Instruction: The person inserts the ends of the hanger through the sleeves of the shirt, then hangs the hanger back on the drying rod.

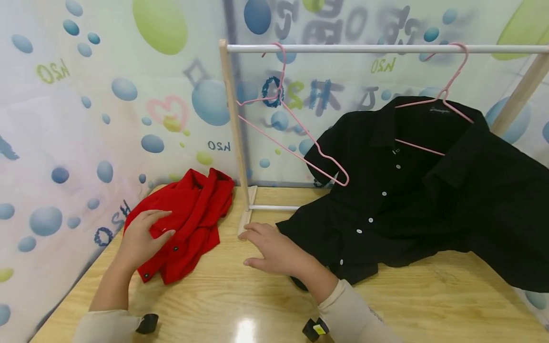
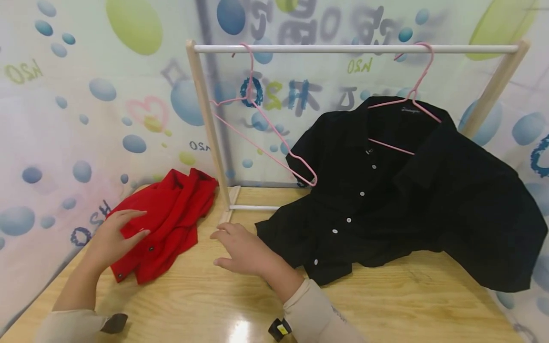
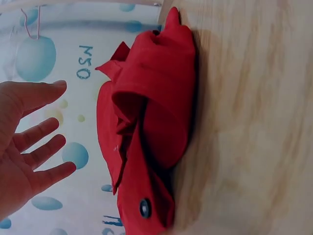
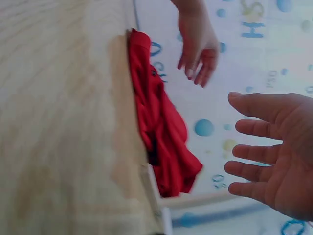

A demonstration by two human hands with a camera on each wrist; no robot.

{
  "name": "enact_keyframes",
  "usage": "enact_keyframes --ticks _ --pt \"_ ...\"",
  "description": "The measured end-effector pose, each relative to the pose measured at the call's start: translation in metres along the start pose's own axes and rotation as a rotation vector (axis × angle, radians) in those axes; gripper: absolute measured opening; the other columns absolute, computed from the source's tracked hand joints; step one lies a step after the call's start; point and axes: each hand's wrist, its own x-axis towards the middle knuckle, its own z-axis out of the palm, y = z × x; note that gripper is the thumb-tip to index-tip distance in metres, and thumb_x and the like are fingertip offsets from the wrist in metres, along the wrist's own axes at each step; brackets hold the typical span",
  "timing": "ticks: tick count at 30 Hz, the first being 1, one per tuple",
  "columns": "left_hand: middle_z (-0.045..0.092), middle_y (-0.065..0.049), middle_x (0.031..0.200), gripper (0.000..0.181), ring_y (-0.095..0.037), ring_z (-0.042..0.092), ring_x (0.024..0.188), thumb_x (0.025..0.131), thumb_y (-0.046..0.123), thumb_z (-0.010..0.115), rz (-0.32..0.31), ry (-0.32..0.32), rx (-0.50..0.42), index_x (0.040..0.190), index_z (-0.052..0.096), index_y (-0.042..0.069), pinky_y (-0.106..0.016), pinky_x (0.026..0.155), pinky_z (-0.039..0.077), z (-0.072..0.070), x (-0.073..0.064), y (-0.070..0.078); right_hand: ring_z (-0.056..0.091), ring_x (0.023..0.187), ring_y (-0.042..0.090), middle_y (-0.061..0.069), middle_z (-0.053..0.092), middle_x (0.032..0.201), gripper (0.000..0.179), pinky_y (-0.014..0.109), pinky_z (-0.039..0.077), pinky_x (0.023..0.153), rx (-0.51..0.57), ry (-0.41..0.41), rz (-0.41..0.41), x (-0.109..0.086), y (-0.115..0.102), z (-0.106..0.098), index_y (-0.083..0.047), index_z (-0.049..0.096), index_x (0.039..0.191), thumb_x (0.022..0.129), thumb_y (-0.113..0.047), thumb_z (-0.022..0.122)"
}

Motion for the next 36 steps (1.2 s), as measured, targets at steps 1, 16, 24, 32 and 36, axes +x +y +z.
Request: enact_keyframes --ticks 1,16,24,32,36 --pt "0.054 -0.026 0.120 0.046 -0.045 0.048 0.112 0.079 0.002 0.076 -0.006 -0.004 0.000 0.122 0.061 -0.003 -0.065 0.089 0.041 0.000 -0.001 -0.002 0.042 0.133 0.027 0.012 0.043 0.146 0.052 0.035 0.038 0.107 0.012 -0.011 -0.008 0.004 -0.001 0.004 -0.009 0.052 0.137 0.092 -0.027 0.069" --pt "0.035 -0.038 0.137 0.081 -0.060 0.031 0.124 0.071 0.033 0.087 -0.141 -0.327 0.062 0.136 0.052 -0.001 -0.072 0.092 0.035 0.007 0.000 -0.029 0.036 0.139 0.026 0.010 0.028 0.157 0.063 0.031 0.036 0.108 0.023 -0.105 0.019 0.087 -0.016 0.069 -0.017 0.037 0.151 0.095 -0.026 0.065" --pt "0.044 -0.037 0.130 0.086 -0.054 0.044 0.116 0.066 0.037 0.089 -0.162 -0.461 0.110 0.132 0.054 -0.004 -0.064 0.089 0.044 0.022 0.002 -0.035 0.031 0.142 0.022 0.004 0.022 0.160 0.062 0.028 0.028 0.112 -0.158 -0.152 0.036 0.118 -0.028 0.091 -0.022 0.035 0.152 0.096 -0.025 0.062" --pt "0.053 -0.033 0.123 0.081 -0.052 0.050 0.111 0.063 0.039 0.090 -0.163 -0.546 0.171 0.126 0.058 -0.002 -0.064 0.090 0.043 0.023 0.011 -0.026 0.036 0.138 0.014 -0.002 0.038 0.152 0.050 0.025 0.029 0.111 -0.239 -0.271 0.078 0.130 -0.032 0.100 -0.027 0.047 0.146 0.098 -0.017 0.056" --pt "0.052 -0.033 0.123 0.082 -0.053 0.051 0.107 0.063 0.041 0.090 -0.173 -0.564 0.173 0.126 0.058 -0.001 -0.064 0.088 0.044 0.021 0.009 -0.021 0.044 0.131 0.013 -0.006 0.048 0.144 0.044 0.023 0.034 0.106 -0.250 -0.293 0.102 0.127 -0.033 0.101 -0.029 0.055 0.139 0.099 -0.011 0.053"
